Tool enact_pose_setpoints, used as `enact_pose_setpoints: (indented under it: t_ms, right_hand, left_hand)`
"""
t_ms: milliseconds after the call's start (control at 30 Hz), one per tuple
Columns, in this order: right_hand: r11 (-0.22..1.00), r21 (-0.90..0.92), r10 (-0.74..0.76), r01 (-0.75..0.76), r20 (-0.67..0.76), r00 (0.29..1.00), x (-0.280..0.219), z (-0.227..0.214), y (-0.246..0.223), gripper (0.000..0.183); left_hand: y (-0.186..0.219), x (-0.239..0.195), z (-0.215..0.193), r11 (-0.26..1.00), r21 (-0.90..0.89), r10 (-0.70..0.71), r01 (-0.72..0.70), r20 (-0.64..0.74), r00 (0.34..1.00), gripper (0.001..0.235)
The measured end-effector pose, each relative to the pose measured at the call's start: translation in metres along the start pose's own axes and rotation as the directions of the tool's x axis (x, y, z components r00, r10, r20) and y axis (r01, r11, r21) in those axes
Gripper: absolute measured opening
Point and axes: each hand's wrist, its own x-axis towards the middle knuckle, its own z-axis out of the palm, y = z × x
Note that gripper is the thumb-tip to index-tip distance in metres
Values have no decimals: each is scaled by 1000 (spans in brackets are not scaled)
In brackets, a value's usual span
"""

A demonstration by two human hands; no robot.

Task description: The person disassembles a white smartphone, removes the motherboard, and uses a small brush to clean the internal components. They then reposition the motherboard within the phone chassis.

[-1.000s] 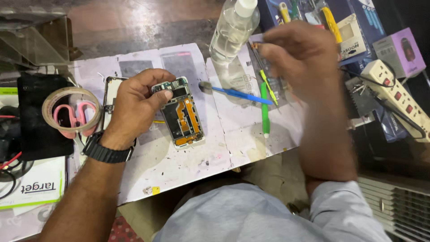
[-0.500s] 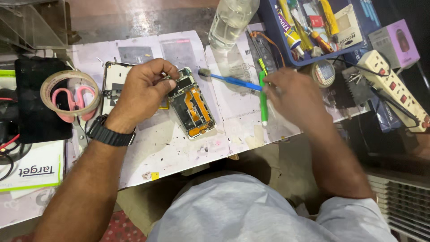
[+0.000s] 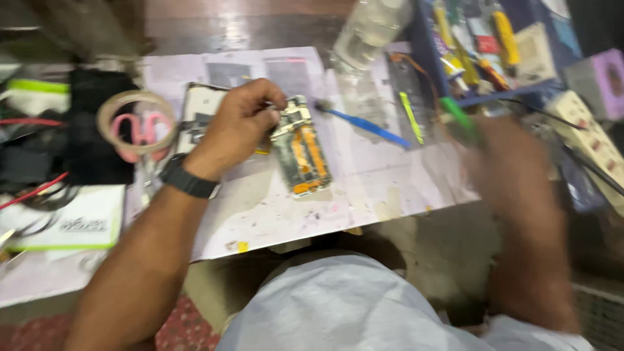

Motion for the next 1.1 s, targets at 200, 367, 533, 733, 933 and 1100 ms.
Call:
enact_pose_setpoints:
  t_ms: [200, 367, 533, 733, 933, 1100]
  right_hand:
    - [731, 682, -100, 25, 71, 992, -22, 9, -22, 35]
    - [653, 745, -350, 137, 137, 927, -16, 68, -55, 39]
    - [295, 939, -279, -179, 264, 923, -18, 94, -55, 48]
    - [472, 866, -288, 165, -26, 957, -15, 102, -52, 27]
    - [760, 436, -392, 482, -286, 875, -5, 86, -70, 36]
    - [771, 377, -430, 514, -287, 856, 2, 69, -88, 35]
  left_hand:
    - [3, -1, -2, 995, -13, -99, 99, 3, 995, 16]
    - [0, 3, -5, 1000, 9, -17, 17, -17, 1000, 17]
    - [-3, 3, -5, 998, -39, -49, 46, -73, 996, 17]
    - [-3, 2, -4, 980, -169, -119, 101, -100, 988, 14]
    - [-5, 3, -2, 980, -180, -104, 82, -114, 988, 15]
    - [1, 2, -4, 924, -334, -234, 184, -117, 965, 11]
